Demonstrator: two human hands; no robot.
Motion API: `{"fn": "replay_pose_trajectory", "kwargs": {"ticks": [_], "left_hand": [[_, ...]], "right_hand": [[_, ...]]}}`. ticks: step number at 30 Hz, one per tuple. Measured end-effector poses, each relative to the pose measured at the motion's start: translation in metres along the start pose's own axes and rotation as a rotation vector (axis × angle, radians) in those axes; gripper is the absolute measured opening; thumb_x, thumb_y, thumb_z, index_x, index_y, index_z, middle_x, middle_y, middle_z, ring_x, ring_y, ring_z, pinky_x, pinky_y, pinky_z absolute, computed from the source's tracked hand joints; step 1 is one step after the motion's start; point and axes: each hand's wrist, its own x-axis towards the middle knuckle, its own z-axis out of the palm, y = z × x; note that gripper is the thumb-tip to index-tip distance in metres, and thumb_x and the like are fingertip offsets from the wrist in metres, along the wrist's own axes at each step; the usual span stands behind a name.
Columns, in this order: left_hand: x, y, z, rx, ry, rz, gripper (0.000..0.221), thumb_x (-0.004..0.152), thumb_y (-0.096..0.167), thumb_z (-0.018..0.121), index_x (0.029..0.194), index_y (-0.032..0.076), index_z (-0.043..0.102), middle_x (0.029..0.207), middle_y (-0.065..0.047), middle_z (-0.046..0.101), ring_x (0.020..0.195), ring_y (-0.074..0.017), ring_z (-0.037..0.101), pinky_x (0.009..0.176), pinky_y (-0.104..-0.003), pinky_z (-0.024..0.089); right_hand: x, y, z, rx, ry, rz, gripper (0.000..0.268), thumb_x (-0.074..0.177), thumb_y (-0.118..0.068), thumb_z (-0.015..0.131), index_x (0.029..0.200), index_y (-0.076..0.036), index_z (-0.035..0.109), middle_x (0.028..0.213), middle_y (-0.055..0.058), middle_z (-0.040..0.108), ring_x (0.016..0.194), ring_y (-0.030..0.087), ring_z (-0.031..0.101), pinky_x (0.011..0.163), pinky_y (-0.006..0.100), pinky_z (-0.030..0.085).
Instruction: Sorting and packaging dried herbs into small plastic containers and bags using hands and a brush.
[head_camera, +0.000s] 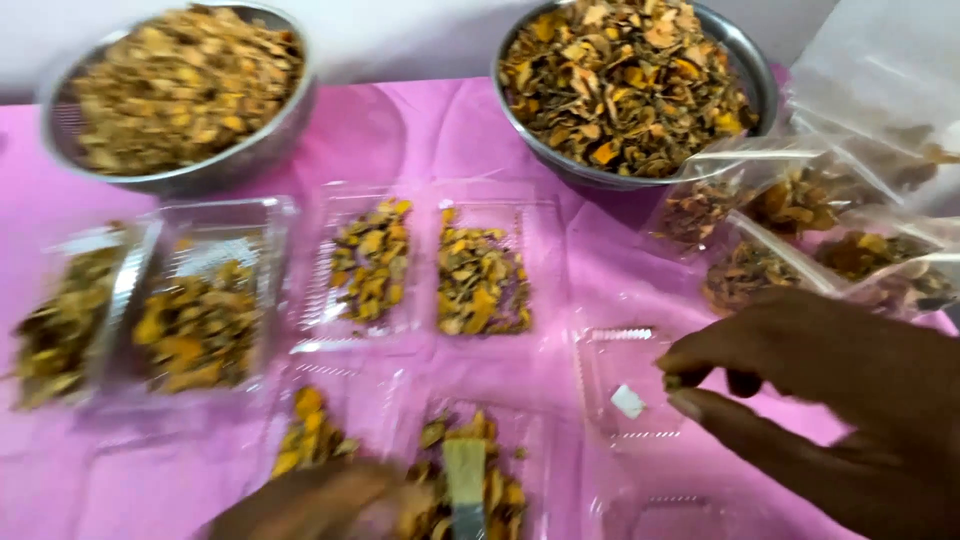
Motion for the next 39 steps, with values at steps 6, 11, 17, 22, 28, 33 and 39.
{"fn": "replay_pose_trajectory", "kwargs": {"ticks": [6, 11, 17, 22, 28, 33, 39], "left_hand": [[-0.032, 0.064, 0.047, -0.645, 0.575, 1.246, 0.070, 0.086, 0.003, 0.081, 0.141, -0.001, 0.037, 0.121, -0.013, 0.064, 0.103, -0.0179, 0.074, 0.091, -0.026, 0.061], [-0.071, 0.078, 0.048, -0.689, 0.406, 1.244, 0.082, 0.078, 0.038, 0.079, 0.140, 0.009, 0.034, 0.121, -0.008, 0.054, 0.115, -0.0162, 0.061, 0.090, -0.032, 0.058], [-0.138, 0.078, 0.043, -0.748, 0.095, 0.931, 0.074, 0.071, 0.033, 0.071, 0.139, 0.018, 0.048, 0.123, -0.004, 0.067, 0.115, -0.0155, 0.066, 0.098, -0.034, 0.054], [-0.101, 0.064, 0.065, -0.936, -0.296, 1.307, 0.075, 0.085, 0.026, 0.073, 0.147, 0.006, 0.036, 0.134, -0.010, 0.056, 0.127, -0.0219, 0.057, 0.108, -0.038, 0.051], [-0.109, 0.066, 0.068, -0.836, 0.005, 1.325, 0.065, 0.088, 0.033, 0.070, 0.142, 0.008, 0.043, 0.125, -0.015, 0.064, 0.112, -0.0280, 0.069, 0.096, -0.044, 0.063], [-0.107, 0.068, 0.087, -0.688, 0.707, 1.325, 0.017, 0.098, 0.014, 0.064, 0.112, 0.008, 0.072, 0.099, -0.007, 0.076, 0.079, -0.0124, 0.068, 0.067, -0.022, 0.057], [-0.098, 0.067, 0.107, -0.647, 0.956, 1.241, 0.022, 0.098, 0.032, 0.062, 0.106, 0.012, 0.066, 0.103, -0.007, 0.074, 0.094, -0.0198, 0.073, 0.070, -0.032, 0.067]], "right_hand": [[-0.011, -0.067, -0.016, -0.033, 0.104, -0.184, 0.022, 0.085, -0.039, 0.070, 0.101, -0.028, 0.082, 0.090, -0.010, 0.081, 0.073, 0.007, 0.077, 0.067, 0.028, 0.061], [-0.032, -0.117, -0.031, -0.103, 0.189, -0.312, 0.024, 0.086, -0.039, 0.071, 0.103, -0.026, 0.081, 0.102, -0.007, 0.078, 0.085, 0.008, 0.076, 0.077, 0.029, 0.061], [-0.064, -0.124, -0.044, 0.020, 0.163, -0.352, 0.028, 0.087, -0.030, 0.070, 0.111, -0.020, 0.080, 0.108, -0.003, 0.074, 0.090, 0.011, 0.075, 0.071, 0.026, 0.059], [-0.079, -0.113, -0.031, 0.092, -0.050, -0.419, 0.048, 0.084, -0.035, 0.078, 0.132, -0.030, 0.074, 0.138, 0.002, 0.068, 0.127, 0.019, 0.065, 0.110, 0.048, 0.037], [-0.092, -0.128, -0.029, 0.305, -0.023, -0.318, 0.008, 0.087, -0.023, 0.075, 0.090, -0.018, 0.080, 0.138, 0.008, 0.065, 0.130, 0.022, 0.067, 0.096, 0.037, 0.055], [-0.091, -0.133, -0.019, 0.262, 0.072, -0.118, 0.024, 0.086, -0.030, 0.076, 0.106, -0.019, 0.070, 0.119, -0.003, 0.078, 0.086, 0.010, 0.076, 0.071, 0.029, 0.061], [-0.105, -0.130, 0.017, 0.348, 0.205, 0.027, 0.012, 0.079, -0.018, 0.086, 0.091, -0.021, 0.081, 0.082, -0.010, 0.085, 0.074, 0.003, 0.075, 0.061, 0.024, 0.049]]}}
